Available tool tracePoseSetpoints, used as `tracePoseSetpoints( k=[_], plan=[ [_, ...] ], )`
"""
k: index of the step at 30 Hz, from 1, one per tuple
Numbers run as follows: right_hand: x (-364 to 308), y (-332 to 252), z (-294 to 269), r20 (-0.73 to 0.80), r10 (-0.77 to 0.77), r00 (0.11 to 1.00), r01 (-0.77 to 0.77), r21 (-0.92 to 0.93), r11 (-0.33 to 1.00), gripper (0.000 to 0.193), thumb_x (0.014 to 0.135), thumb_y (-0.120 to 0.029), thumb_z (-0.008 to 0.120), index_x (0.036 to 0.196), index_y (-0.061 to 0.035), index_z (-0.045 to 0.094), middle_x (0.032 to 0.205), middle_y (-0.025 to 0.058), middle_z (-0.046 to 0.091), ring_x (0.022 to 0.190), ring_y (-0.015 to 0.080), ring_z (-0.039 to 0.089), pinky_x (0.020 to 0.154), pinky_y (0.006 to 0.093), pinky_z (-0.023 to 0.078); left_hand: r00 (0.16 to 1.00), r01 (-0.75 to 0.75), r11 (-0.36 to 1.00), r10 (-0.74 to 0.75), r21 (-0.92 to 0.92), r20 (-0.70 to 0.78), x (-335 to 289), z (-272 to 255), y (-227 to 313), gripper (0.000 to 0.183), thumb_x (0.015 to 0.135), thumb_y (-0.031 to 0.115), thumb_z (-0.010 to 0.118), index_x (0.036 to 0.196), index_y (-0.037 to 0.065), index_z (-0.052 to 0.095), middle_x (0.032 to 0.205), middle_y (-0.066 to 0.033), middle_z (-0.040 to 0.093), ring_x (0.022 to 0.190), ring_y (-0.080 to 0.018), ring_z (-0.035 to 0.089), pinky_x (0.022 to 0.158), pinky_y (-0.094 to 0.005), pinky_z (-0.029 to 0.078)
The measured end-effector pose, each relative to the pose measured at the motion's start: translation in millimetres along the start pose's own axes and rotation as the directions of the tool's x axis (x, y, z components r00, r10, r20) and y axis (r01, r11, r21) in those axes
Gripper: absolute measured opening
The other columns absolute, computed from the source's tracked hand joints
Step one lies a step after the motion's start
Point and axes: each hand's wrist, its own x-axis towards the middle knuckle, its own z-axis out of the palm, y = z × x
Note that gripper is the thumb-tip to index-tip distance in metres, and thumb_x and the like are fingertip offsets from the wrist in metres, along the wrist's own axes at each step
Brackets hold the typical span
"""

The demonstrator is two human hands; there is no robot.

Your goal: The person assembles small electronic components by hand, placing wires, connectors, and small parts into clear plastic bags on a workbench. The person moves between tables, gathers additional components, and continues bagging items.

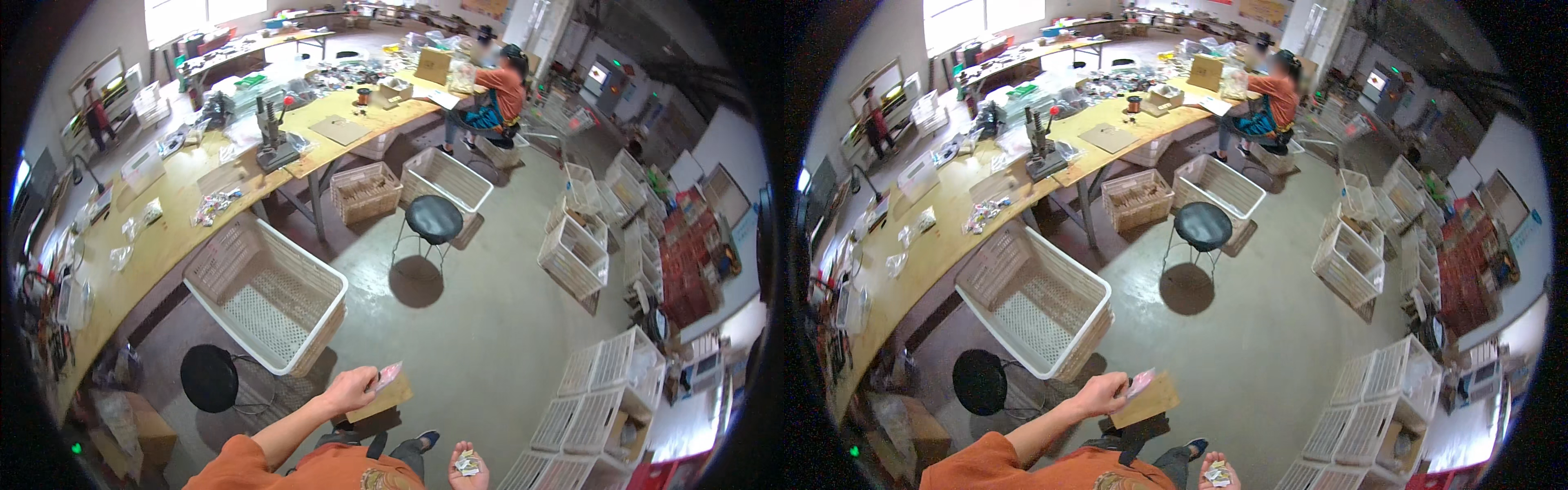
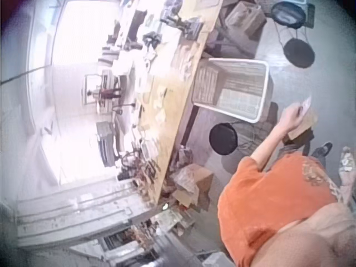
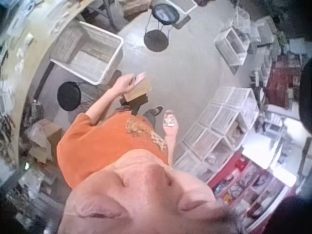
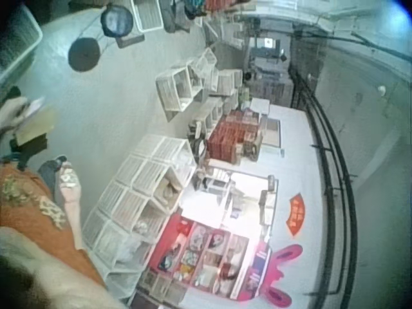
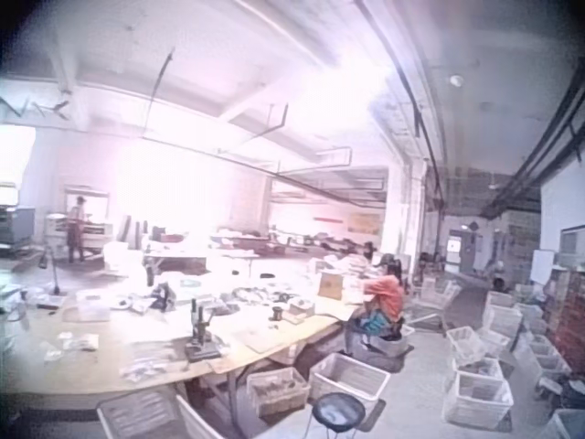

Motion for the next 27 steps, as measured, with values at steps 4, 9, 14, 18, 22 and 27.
tracePoseSetpoints(
  k=[4, 9, 14, 18, 22, 27],
  plan=[
    [47.9, -66.5, -4.4, -0.010, 0.153, 0.988, -0.153, -0.027, 0.988, 0.023, 0.089, -0.002, 0.050, 0.109, 0.0068, 0.060, 0.107, 0.0195, 0.066, 0.106, 0.0306, 0.062, 0.097, 0.0420, 0.050, 0.997, 0.056, 0.993, -0.050, 0.103, -0.055, 19.5, 35.8, 4.4, 0.014, 0.079, 0.014, 0.059, 0.087, 0.005, 0.051, 0.086, -0.0160, 0.058, 0.084, -0.0374, 0.058, 0.072, -0.0449, 0.046],
    [108.1, -162.9, -10.1, -0.031, 0.235, 0.972, -0.237, -0.083, 0.968, 0.025, 0.090, -0.001, 0.051, 0.111, 0.0091, 0.059, 0.110, 0.0218, 0.065, 0.103, 0.0320, 0.063, 0.092, 0.0384, 0.053, 0.963, 0.269, 0.950, -0.265, 0.158, -0.047, 51.5, 67.7, 27.7, 0.014, 0.079, 0.015, 0.059, 0.088, 0.007, 0.053, 0.090, -0.0157, 0.061, 0.090, -0.0366, 0.060, 0.075, -0.0449, 0.047],
    [167.2, -296.2, 0.7, -0.239, 0.220, 0.946, -0.246, -0.082, 0.966, 0.029, 0.096, -0.016, 0.046, 0.112, 0.0021, 0.062, 0.115, 0.0170, 0.065, 0.115, 0.0329, 0.059, 0.097, 0.0460, 0.050, 0.921, 0.377, 0.906, -0.346, 0.192, -0.178, 80.9, 97.0, 66.5, 0.012, 0.078, 0.015, 0.060, 0.084, 0.006, 0.054, 0.083, -0.0167, 0.061, 0.083, -0.0381, 0.061, 0.071, -0.0458, 0.048],
    [200.5, -367.5, 27.4, -0.212, 0.182, 0.960, -0.203, -0.083, 0.976, 0.028, 0.097, -0.017, 0.044, 0.110, 0.0009, 0.062, 0.114, 0.0170, 0.066, 0.114, 0.0324, 0.060, 0.095, 0.0461, 0.052, 0.916, 0.385, 0.908, -0.353, 0.167, -0.193, 119.5, 108.8, 98.8, 0.012, 0.077, 0.013, 0.060, 0.083, 0.005, 0.053, 0.083, -0.0168, 0.060, 0.083, -0.0380, 0.060, 0.071, -0.0454, 0.048],
    [246.8, -389.6, 49.6, -0.129, 0.267, 0.955, -0.278, -0.083, 0.957, 0.028, 0.099, -0.016, 0.041, 0.112, 0.0002, 0.061, 0.114, 0.0174, 0.066, 0.113, 0.0324, 0.060, 0.095, 0.0470, 0.052, 0.908, 0.382, 0.915, -0.345, 0.132, -0.240, 148.5, 119.5, 110.1, 0.012, 0.078, 0.013, 0.060, 0.083, 0.005, 0.053, 0.082, -0.0164, 0.059, 0.083, -0.0374, 0.060, 0.072, -0.0447, 0.047],
    [302.4, -365.6, 96.0, -0.171, 0.410, 0.896, -0.423, -0.044, 0.905, 0.029, 0.098, -0.015, 0.043, 0.112, 0.0036, 0.061, 0.116, 0.0203, 0.064, 0.114, 0.0353, 0.059, 0.096, 0.0485, 0.051, 0.880, 0.444, 0.891, -0.415, 0.091, -0.231, 185.3, 128.5, 107.5, 0.011, 0.078, 0.013, 0.060, 0.084, 0.006, 0.053, 0.085, -0.0157, 0.060, 0.086, -0.0371, 0.060, 0.073, -0.0449, 0.047]
  ],
)
